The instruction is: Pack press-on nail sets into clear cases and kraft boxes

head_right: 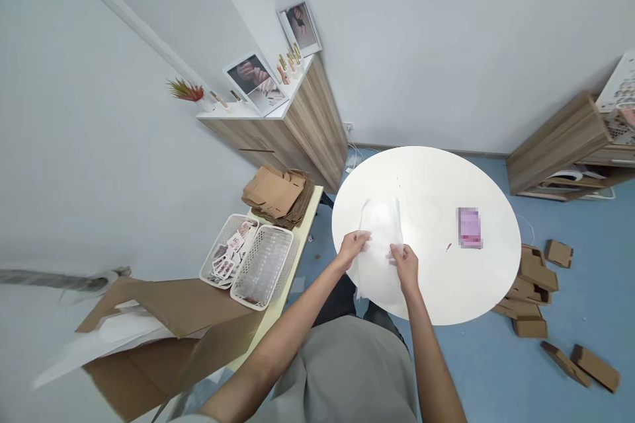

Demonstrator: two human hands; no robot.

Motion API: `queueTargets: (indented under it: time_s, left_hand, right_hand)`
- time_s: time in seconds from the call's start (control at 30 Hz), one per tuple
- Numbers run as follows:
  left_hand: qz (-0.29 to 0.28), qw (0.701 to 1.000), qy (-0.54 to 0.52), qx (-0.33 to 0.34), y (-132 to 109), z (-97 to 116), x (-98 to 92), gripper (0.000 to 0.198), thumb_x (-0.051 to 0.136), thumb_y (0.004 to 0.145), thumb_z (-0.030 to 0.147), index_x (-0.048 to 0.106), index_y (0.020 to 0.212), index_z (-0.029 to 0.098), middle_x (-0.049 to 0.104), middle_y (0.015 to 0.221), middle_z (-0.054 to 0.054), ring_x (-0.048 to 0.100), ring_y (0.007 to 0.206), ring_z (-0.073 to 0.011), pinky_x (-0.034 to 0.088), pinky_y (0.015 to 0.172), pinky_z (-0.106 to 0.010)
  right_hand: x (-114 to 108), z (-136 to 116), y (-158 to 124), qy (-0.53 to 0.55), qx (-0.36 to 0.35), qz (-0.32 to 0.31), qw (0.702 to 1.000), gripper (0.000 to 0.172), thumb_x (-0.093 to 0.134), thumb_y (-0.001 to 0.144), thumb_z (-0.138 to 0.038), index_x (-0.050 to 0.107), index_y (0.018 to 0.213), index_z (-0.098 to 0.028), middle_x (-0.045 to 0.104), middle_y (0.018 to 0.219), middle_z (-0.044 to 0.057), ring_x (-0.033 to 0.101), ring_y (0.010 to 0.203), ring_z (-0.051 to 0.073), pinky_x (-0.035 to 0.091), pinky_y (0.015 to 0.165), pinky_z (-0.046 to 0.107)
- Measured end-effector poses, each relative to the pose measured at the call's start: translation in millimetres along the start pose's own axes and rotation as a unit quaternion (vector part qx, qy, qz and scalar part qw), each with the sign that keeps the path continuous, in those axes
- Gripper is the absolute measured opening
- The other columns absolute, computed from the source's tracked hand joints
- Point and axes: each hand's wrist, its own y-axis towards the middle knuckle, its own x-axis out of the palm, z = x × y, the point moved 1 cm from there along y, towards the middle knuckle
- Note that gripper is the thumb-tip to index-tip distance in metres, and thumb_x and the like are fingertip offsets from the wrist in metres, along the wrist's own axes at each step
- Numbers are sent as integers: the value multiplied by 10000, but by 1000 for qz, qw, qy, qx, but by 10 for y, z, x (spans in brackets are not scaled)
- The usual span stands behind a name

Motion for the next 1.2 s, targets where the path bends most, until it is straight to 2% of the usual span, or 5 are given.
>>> queueTargets:
  time_s: [0.33,0.73,0.87,1.0,1.2]
  left_hand:
    - [-112,973,189,-65,497,-509,76,280,945,800,379,772,787,159,757,782,-23,673,715,-160,476,666,-259]
    - [-42,927,371,-45,741,-707,174,125,847,875,240,754,806,191,819,892,-56,777,903,-253,598,881,-352]
    - [-68,924,372,-59,813,-824,-5,234,730,962,164,822,1172,212,847,1186,-77,778,1131,-235,581,1088,-357]
    - [-33,891,443,91,924,-949,-380,438,734,975,198,745,1413,204,756,1412,-141,707,1322,-303,547,1221,-446]
    - [-164,808,540,168,990,-965,-758,745,843,831,134,634,1541,213,512,1721,-162,449,1589,-434,476,1299,-611]
  right_hand:
    - [-287,431,529,-38,66,74,994,690,911,593,-781,696,895,-199,794,913,70,787,752,235,642,666,340]
    - [-538,934,1021,-103,138,129,977,382,846,537,-509,726,765,-227,788,778,71,736,771,278,603,681,379]
    - [-694,920,1081,-177,108,138,968,329,821,626,-496,677,736,-222,724,723,28,653,782,237,531,675,336]
    - [-796,1052,1195,-218,89,125,964,296,797,746,-462,612,758,-231,635,717,-19,567,749,184,485,680,316]
    - [-836,1153,1217,-269,63,136,952,319,787,855,-494,579,878,-253,608,817,-19,570,813,202,533,800,358]
